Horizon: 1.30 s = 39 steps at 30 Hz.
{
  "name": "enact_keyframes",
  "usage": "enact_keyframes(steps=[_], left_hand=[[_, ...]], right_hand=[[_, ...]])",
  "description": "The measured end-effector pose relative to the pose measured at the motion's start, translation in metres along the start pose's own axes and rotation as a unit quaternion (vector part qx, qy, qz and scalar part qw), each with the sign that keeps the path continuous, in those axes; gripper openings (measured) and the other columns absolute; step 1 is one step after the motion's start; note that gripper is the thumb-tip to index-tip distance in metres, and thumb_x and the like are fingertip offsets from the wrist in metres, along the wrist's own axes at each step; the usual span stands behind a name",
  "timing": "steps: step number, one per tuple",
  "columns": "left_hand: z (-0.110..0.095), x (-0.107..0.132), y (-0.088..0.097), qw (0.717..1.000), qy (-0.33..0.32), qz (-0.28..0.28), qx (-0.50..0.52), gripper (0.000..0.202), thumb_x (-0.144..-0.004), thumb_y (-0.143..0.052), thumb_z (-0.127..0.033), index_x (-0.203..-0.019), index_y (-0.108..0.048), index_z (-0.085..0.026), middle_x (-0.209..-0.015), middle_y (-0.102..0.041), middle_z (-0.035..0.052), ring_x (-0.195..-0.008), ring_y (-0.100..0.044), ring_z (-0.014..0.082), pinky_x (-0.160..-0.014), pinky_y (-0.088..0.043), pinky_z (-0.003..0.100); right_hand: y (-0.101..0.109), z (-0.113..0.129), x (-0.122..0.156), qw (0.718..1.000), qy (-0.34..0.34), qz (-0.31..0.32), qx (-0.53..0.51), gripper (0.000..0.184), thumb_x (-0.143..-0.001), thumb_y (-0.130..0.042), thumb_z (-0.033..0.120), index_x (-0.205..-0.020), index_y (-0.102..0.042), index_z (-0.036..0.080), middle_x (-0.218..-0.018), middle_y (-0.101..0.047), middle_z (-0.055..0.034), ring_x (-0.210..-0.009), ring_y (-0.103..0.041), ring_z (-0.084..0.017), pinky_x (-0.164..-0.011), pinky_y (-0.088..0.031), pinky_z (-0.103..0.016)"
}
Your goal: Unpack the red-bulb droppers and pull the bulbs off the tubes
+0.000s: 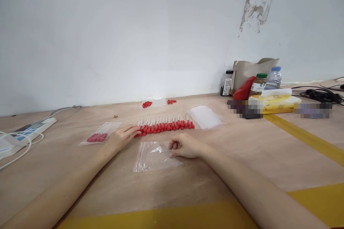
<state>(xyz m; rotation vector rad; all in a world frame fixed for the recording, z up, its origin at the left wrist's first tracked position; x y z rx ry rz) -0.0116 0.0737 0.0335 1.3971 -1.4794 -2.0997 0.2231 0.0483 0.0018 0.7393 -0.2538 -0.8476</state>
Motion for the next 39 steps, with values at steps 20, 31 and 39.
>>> enact_keyframes(steps=[20, 31, 39], left_hand=[[0.010, 0.004, -0.008, 0.920, 0.270, 0.028, 0.284, 0.038, -0.066, -0.060, -0.049, -0.087, -0.050, -0.019, -0.116, -0.053, 0.0076, -0.103, -0.054, 0.0199, -0.090, -0.042, 0.033], [0.023, 0.006, -0.019, 0.881, 0.300, -0.067, 0.359, 0.031, -0.070, -0.057, -0.045, -0.079, -0.051, -0.016, -0.120, -0.051, 0.0137, -0.106, -0.053, 0.0211, -0.090, -0.041, 0.036], [0.023, 0.004, -0.027, 0.885, 0.291, -0.081, 0.353, 0.031, -0.066, -0.062, -0.044, -0.072, -0.051, -0.015, -0.118, -0.050, 0.0130, -0.106, -0.052, 0.0232, -0.088, -0.043, 0.037]], right_hand=[[0.001, 0.001, 0.000, 1.000, 0.001, -0.003, 0.004, 0.031, -0.062, -0.066, 0.038, -0.083, -0.061, 0.016, -0.067, -0.057, 0.0010, -0.060, -0.050, -0.010, -0.052, -0.037, -0.020], [0.001, 0.004, 0.000, 1.000, 0.002, -0.002, -0.002, 0.028, -0.062, -0.067, 0.035, -0.082, -0.061, 0.016, -0.064, -0.055, 0.0018, -0.057, -0.049, -0.009, -0.051, -0.037, -0.019], [0.001, 0.004, 0.000, 1.000, -0.003, -0.001, -0.009, 0.028, -0.062, -0.068, 0.033, -0.082, -0.061, 0.015, -0.064, -0.055, 0.0020, -0.058, -0.049, -0.009, -0.050, -0.037, -0.018]])
Point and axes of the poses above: each hand's wrist, its own x-axis away from the middle knuckle, its own y-axis out of the back of the hand, z = x × y, the point moved 6 cm from there along -x, towards the middle knuckle
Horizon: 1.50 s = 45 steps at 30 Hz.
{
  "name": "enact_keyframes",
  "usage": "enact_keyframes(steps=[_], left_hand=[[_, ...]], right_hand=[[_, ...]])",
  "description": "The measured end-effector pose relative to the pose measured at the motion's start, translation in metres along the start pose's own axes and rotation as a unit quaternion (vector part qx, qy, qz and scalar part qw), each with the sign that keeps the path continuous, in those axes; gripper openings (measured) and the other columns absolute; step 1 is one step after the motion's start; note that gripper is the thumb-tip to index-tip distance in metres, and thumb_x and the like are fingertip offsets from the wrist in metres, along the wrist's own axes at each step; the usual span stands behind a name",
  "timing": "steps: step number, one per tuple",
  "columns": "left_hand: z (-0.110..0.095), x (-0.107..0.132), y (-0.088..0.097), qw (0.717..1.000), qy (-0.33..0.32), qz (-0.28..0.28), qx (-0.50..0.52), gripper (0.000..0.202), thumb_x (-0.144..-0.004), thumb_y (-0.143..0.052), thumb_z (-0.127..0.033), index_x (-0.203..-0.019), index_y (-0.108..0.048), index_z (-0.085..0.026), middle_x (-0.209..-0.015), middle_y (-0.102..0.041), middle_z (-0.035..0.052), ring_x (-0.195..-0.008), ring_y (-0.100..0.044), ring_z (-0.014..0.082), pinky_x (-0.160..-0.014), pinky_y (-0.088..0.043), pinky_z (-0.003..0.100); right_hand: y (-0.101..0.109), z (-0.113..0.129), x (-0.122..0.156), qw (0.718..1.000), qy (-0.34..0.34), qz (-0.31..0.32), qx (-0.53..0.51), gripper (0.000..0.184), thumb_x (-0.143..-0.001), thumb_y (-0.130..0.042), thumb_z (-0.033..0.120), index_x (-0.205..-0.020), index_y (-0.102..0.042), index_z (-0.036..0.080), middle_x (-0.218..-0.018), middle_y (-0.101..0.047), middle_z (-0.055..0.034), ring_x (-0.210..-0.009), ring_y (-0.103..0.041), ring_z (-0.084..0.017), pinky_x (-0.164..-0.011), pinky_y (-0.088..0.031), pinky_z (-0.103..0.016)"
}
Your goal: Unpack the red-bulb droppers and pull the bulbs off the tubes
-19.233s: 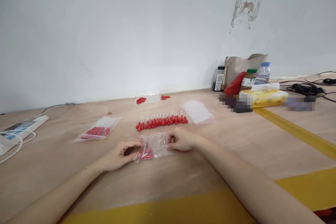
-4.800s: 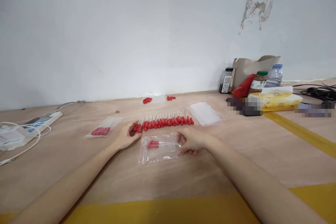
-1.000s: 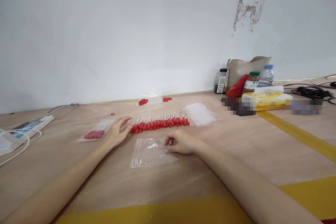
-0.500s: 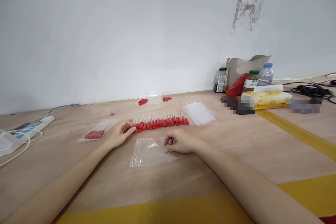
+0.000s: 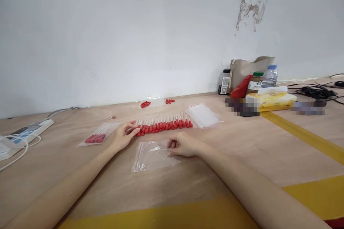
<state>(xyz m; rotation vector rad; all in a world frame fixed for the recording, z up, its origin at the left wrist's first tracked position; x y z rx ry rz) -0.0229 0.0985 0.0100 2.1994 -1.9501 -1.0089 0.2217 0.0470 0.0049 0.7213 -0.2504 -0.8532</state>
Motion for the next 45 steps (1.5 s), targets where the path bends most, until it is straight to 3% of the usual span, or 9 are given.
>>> enact_keyframes(steps=[8, 16, 19, 23, 26, 29, 34, 40, 45], left_hand=[[-0.003, 0.003, -0.001, 0.998, 0.015, 0.060, -0.029, 0.058, -0.054, -0.071, -0.040, -0.103, -0.045, -0.021, -0.122, -0.048, 0.0059, -0.114, -0.046, 0.0219, -0.093, -0.039, 0.034], [-0.011, 0.007, -0.003, 0.988, 0.041, 0.145, -0.025, 0.068, -0.058, -0.070, -0.039, -0.115, -0.037, -0.021, -0.128, -0.044, 0.0093, -0.122, -0.037, 0.0213, -0.100, -0.032, 0.035], [-0.017, 0.008, 0.005, 0.991, 0.032, 0.114, -0.056, 0.067, -0.063, -0.066, -0.041, -0.119, -0.035, -0.021, -0.129, -0.042, 0.0103, -0.120, -0.040, 0.0217, -0.097, -0.036, 0.035], [-0.048, 0.019, 0.016, 0.981, -0.055, 0.046, -0.178, 0.038, -0.076, -0.053, -0.042, -0.106, -0.051, -0.019, -0.117, -0.052, 0.0087, -0.105, -0.052, 0.0217, -0.090, -0.041, 0.038], [-0.079, 0.045, -0.007, 0.940, -0.178, 0.191, -0.218, 0.027, -0.085, -0.042, -0.035, -0.100, -0.058, -0.021, -0.114, -0.056, 0.0057, -0.108, -0.050, 0.0189, -0.095, -0.037, 0.036], [-0.090, 0.078, -0.031, 0.871, -0.239, 0.355, -0.242, 0.041, -0.087, -0.037, -0.037, -0.127, -0.040, -0.023, -0.136, -0.037, 0.0053, -0.126, -0.030, 0.0198, -0.105, -0.024, 0.038], [-0.079, 0.099, -0.044, 0.812, -0.231, 0.449, -0.293, 0.054, -0.089, -0.029, -0.043, -0.137, -0.010, -0.029, -0.145, -0.009, 0.0022, -0.132, -0.009, 0.0207, -0.107, -0.007, 0.046], [-0.081, 0.086, -0.030, 0.862, -0.222, 0.371, -0.264, 0.048, -0.088, -0.033, -0.041, -0.134, -0.027, -0.028, -0.142, -0.024, 0.0014, -0.130, -0.020, 0.0183, -0.106, -0.022, 0.038], [-0.053, 0.037, 0.060, 0.917, -0.147, 0.176, -0.327, 0.040, -0.082, -0.043, -0.046, -0.111, -0.055, -0.020, -0.115, -0.056, 0.0065, -0.107, -0.050, 0.0220, -0.093, -0.039, 0.037]], right_hand=[[0.000, 0.000, -0.001, 1.000, 0.008, -0.003, 0.002, 0.028, -0.061, -0.068, 0.034, -0.081, -0.061, 0.016, -0.065, -0.056, 0.0019, -0.058, -0.049, -0.009, -0.051, -0.037, -0.019], [0.000, 0.000, 0.000, 1.000, 0.007, 0.001, -0.001, 0.028, -0.063, -0.067, 0.034, -0.082, -0.061, 0.015, -0.065, -0.056, 0.0013, -0.058, -0.050, -0.010, -0.051, -0.038, -0.019], [0.000, -0.002, 0.000, 1.000, 0.008, 0.003, 0.003, 0.029, -0.063, -0.067, 0.035, -0.083, -0.061, 0.015, -0.065, -0.056, 0.0014, -0.058, -0.049, -0.009, -0.050, -0.037, -0.019], [0.001, 0.000, 0.002, 1.000, 0.015, 0.004, 0.026, 0.030, -0.063, -0.066, 0.036, -0.085, -0.061, 0.016, -0.065, -0.055, 0.0019, -0.058, -0.048, -0.009, -0.050, -0.036, -0.019], [0.003, 0.006, 0.004, 0.998, 0.035, 0.002, 0.053, 0.033, -0.060, -0.068, 0.038, -0.085, -0.062, 0.017, -0.067, -0.055, 0.0020, -0.060, -0.048, -0.009, -0.051, -0.035, -0.019], [0.002, 0.012, 0.005, 0.996, 0.047, 0.006, 0.070, 0.038, -0.059, -0.069, 0.043, -0.085, -0.062, 0.016, -0.068, -0.054, 0.0015, -0.062, -0.048, -0.010, -0.052, -0.036, -0.019], [0.010, 0.014, 0.002, 0.983, 0.045, -0.095, 0.153, 0.035, -0.064, -0.065, 0.044, -0.085, -0.061, 0.016, -0.084, -0.055, -0.0040, -0.073, -0.051, -0.014, -0.064, -0.039, -0.024], [0.011, -0.003, -0.007, 0.981, -0.041, -0.097, 0.161, 0.036, -0.063, -0.066, 0.044, -0.087, -0.059, 0.018, -0.083, -0.059, -0.0037, -0.072, -0.053, -0.016, -0.060, -0.037, -0.024], [0.005, 0.000, -0.006, 0.987, -0.044, -0.069, 0.136, 0.024, -0.064, -0.064, 0.041, -0.067, -0.058, 0.017, -0.065, -0.058, 0.0000, -0.058, -0.051, -0.012, -0.050, -0.031, -0.021]])
Point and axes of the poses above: each hand's wrist, its own x-axis away from the middle knuckle, its own y-axis out of the back of the hand, z = x × y, the point moved 6 cm from there along -x, towards the middle knuckle
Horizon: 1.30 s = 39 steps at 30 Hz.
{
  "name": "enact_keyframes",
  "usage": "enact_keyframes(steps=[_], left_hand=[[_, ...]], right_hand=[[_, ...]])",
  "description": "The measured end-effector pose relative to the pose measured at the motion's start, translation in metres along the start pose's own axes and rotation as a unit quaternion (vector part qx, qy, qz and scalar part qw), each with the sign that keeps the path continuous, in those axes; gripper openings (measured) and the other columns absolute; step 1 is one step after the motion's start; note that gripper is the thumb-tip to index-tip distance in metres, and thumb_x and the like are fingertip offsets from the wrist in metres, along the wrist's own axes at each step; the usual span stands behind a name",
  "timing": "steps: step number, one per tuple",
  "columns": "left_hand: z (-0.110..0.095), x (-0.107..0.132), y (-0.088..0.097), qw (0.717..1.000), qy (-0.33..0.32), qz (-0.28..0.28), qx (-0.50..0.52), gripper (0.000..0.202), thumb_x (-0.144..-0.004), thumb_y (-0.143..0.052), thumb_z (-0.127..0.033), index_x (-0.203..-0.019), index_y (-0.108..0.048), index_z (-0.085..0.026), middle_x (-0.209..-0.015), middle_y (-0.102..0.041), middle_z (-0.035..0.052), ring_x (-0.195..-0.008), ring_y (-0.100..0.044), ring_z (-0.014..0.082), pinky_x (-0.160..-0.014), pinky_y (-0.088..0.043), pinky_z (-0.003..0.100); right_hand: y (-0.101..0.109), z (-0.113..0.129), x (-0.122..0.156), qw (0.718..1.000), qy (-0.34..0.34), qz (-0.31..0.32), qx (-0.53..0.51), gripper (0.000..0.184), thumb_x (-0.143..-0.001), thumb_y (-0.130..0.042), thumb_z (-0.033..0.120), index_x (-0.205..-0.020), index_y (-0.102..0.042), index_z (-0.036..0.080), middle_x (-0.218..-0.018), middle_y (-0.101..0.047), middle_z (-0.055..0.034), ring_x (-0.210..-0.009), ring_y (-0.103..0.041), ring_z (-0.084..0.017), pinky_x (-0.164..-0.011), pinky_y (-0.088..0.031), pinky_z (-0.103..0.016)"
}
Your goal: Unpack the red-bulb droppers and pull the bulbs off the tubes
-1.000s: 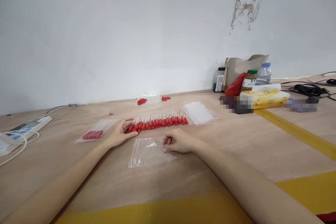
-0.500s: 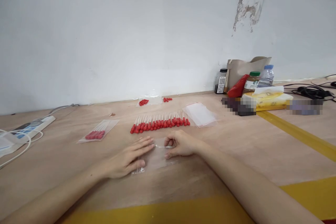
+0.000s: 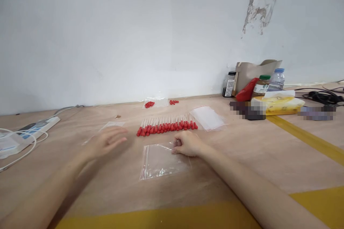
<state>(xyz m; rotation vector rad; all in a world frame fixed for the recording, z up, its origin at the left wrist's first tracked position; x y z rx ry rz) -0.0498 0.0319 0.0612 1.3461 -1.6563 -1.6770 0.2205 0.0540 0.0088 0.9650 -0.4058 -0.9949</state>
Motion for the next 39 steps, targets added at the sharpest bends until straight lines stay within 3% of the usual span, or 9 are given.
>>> enact_keyframes(steps=[4, 7, 10, 13, 18, 24, 33, 36, 39], left_hand=[[0.088, 0.019, 0.022, 0.989, 0.143, -0.029, -0.015, 0.049, -0.079, -0.042, -0.053, -0.108, -0.055, -0.017, -0.121, -0.051, 0.0118, -0.109, -0.049, 0.0245, -0.093, -0.038, 0.038], [0.117, 0.031, 0.012, 0.985, 0.173, 0.012, -0.002, 0.058, -0.074, -0.044, -0.059, -0.113, -0.054, -0.018, -0.132, -0.041, 0.0111, -0.120, -0.039, 0.0261, -0.098, -0.033, 0.038], [0.122, 0.036, -0.001, 0.980, 0.194, 0.054, 0.010, 0.065, -0.071, -0.044, -0.063, -0.119, -0.051, -0.020, -0.138, -0.033, 0.0089, -0.124, -0.033, 0.0274, -0.099, -0.032, 0.039], [0.117, 0.038, -0.004, 0.975, 0.206, 0.079, 0.012, 0.067, -0.070, -0.044, -0.064, -0.121, -0.049, -0.022, -0.138, -0.033, 0.0082, -0.124, -0.032, 0.0287, -0.099, -0.033, 0.040], [0.109, 0.039, 0.004, 0.960, 0.248, 0.127, -0.011, 0.073, -0.065, -0.051, -0.063, -0.123, -0.048, -0.020, -0.133, -0.040, 0.0108, -0.124, -0.032, 0.0309, -0.099, -0.031, 0.042], [0.081, 0.054, 0.015, 0.958, 0.238, 0.158, 0.015, 0.064, -0.059, -0.061, -0.053, -0.116, -0.055, -0.024, -0.129, -0.046, 0.0100, -0.117, -0.042, 0.0335, -0.095, -0.035, 0.046], [-0.013, 0.119, 0.001, 0.960, 0.111, 0.244, 0.086, 0.060, -0.067, -0.061, -0.044, -0.123, -0.039, -0.044, -0.138, -0.030, -0.0051, -0.126, -0.027, 0.0311, -0.100, -0.031, 0.046], [-0.051, 0.101, -0.018, 0.962, 0.014, 0.240, 0.128, 0.061, -0.069, -0.060, -0.047, -0.125, -0.038, -0.042, -0.141, -0.024, -0.0021, -0.128, -0.023, 0.0304, -0.101, -0.029, 0.046], [-0.088, 0.066, -0.037, 0.949, -0.121, 0.237, 0.166, 0.053, -0.074, -0.057, -0.045, -0.124, -0.042, -0.038, -0.140, -0.028, -0.0003, -0.129, -0.021, 0.0277, -0.103, -0.025, 0.044]], right_hand=[[0.019, 0.006, 0.003, 0.990, 0.053, -0.019, -0.130, 0.026, -0.073, -0.054, 0.042, -0.072, -0.057, 0.016, -0.066, -0.059, -0.0005, -0.060, -0.052, -0.011, -0.053, -0.036, -0.021], [0.060, -0.021, 0.005, 0.966, -0.011, -0.166, -0.197, 0.029, -0.069, -0.056, 0.044, -0.073, -0.058, 0.015, -0.069, -0.060, -0.0015, -0.058, -0.050, -0.010, -0.053, -0.037, -0.022], [0.096, -0.074, 0.018, 0.894, -0.163, -0.332, -0.252, 0.030, -0.065, -0.058, 0.044, -0.076, -0.057, 0.016, -0.065, -0.059, -0.0011, -0.044, -0.041, -0.007, -0.044, -0.032, -0.022], [0.106, -0.121, 0.030, 0.841, -0.278, -0.389, -0.251, 0.024, -0.062, -0.060, 0.038, -0.070, -0.057, 0.016, -0.062, -0.059, -0.0026, -0.044, -0.044, -0.010, -0.042, -0.032, -0.023], [0.106, -0.162, 0.041, 0.841, -0.349, -0.386, -0.147, 0.025, -0.057, -0.062, 0.036, -0.070, -0.059, 0.016, -0.068, -0.061, -0.0069, -0.063, -0.055, -0.020, -0.055, -0.040, -0.030], [0.117, -0.141, 0.046, 0.821, -0.347, -0.421, 0.169, 0.048, -0.062, -0.058, 0.042, -0.101, -0.056, 0.014, -0.100, -0.052, -0.0151, -0.097, -0.046, -0.030, -0.078, -0.036, -0.040], [0.089, -0.070, 0.026, 0.862, -0.145, -0.448, 0.185, 0.025, -0.072, -0.050, 0.034, -0.090, -0.059, 0.018, -0.099, -0.050, -0.0102, -0.096, -0.044, -0.026, -0.084, -0.033, -0.040], [0.071, -0.038, 0.016, 0.916, -0.001, -0.386, 0.108, 0.018, -0.075, -0.050, 0.032, -0.082, -0.060, 0.019, -0.090, -0.054, -0.0086, -0.088, -0.048, -0.022, -0.081, -0.037, -0.036], [0.046, 0.002, 0.012, 0.964, 0.136, -0.228, 0.023, 0.017, -0.078, -0.052, 0.035, -0.077, -0.060, 0.020, -0.080, -0.057, -0.0061, -0.083, -0.050, -0.019, -0.079, -0.039, -0.033]])
Point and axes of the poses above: each hand's wrist, its own x-axis away from the middle knuckle, its own y-axis out of the back of the hand, z = x × y, the point moved 6 cm from there along -x, towards the middle knuckle
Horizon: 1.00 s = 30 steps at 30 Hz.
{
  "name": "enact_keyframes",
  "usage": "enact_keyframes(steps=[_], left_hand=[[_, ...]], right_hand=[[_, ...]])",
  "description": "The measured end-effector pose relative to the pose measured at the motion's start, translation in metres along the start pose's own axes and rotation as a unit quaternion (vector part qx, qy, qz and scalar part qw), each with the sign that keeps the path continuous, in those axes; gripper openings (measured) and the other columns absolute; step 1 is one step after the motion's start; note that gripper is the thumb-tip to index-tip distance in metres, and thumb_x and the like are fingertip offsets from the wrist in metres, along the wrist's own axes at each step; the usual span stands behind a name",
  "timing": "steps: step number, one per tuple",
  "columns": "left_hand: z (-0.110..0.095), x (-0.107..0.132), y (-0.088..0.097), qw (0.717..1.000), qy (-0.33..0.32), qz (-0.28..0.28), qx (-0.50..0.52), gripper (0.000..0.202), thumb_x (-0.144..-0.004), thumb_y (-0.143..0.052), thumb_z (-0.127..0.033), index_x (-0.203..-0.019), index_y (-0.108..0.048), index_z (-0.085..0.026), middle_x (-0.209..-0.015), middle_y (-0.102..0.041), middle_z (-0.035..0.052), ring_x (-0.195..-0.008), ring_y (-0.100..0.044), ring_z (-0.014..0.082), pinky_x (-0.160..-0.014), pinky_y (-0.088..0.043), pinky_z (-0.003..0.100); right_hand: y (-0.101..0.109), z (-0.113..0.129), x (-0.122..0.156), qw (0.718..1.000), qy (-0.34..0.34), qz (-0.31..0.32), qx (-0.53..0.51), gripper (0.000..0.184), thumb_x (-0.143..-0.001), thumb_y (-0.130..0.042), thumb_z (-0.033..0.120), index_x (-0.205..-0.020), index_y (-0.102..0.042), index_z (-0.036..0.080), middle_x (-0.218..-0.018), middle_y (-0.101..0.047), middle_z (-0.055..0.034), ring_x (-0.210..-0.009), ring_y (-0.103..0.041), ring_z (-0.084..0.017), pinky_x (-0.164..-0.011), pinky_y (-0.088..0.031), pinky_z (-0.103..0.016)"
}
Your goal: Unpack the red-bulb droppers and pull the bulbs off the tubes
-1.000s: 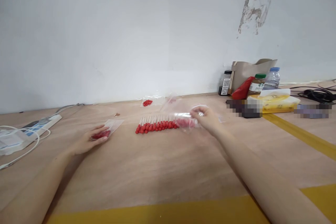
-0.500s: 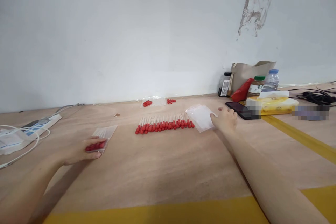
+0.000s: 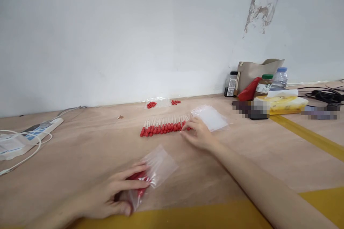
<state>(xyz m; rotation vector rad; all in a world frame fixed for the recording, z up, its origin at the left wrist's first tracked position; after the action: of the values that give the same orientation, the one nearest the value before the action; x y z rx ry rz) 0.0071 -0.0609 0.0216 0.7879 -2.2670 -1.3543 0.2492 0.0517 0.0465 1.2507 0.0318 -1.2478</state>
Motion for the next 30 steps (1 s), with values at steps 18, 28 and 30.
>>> enact_keyframes(steps=[18, 28, 30], left_hand=[[0.053, -0.072, -0.002, 0.885, 0.270, -0.150, 0.348, 0.046, -0.069, -0.058, -0.047, -0.102, -0.054, -0.015, -0.072, -0.061, 0.0015, -0.050, -0.054, 0.0093, -0.039, -0.030, 0.018], [0.046, -0.074, -0.005, 0.843, 0.292, -0.134, 0.432, 0.040, -0.051, -0.074, -0.037, -0.078, -0.060, -0.011, -0.056, -0.055, -0.0030, -0.040, -0.042, 0.0036, -0.036, -0.024, 0.016], [0.046, -0.074, -0.006, 0.847, 0.281, -0.135, 0.430, 0.043, -0.052, -0.073, -0.041, -0.080, -0.060, -0.011, -0.057, -0.055, -0.0028, -0.042, -0.041, 0.0044, -0.036, -0.025, 0.016]], right_hand=[[-0.049, 0.041, 0.013, 0.977, 0.022, 0.210, -0.040, 0.055, -0.067, -0.059, 0.056, -0.109, -0.053, 0.020, -0.094, -0.058, -0.0065, -0.083, -0.053, -0.019, -0.070, -0.040, -0.028], [-0.047, 0.043, 0.009, 0.986, 0.009, 0.160, -0.041, 0.039, -0.076, -0.054, 0.047, -0.103, -0.057, 0.020, -0.082, -0.059, -0.0046, -0.073, -0.052, -0.015, -0.063, -0.038, -0.025], [-0.045, 0.051, 0.006, 0.992, 0.030, 0.122, -0.030, 0.027, -0.082, -0.047, 0.038, -0.096, -0.060, 0.019, -0.076, -0.056, -0.0044, -0.070, -0.050, -0.014, -0.062, -0.037, -0.025]])
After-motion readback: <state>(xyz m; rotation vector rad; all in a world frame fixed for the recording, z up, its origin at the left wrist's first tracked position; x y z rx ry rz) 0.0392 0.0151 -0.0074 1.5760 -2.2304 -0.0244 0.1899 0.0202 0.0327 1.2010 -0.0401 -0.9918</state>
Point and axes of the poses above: each hand's wrist, its own x-axis away from the middle knuckle, its own y-axis out of the back of the hand, z = x × y, the point moved 6 cm from there along -x, towards the middle knuckle
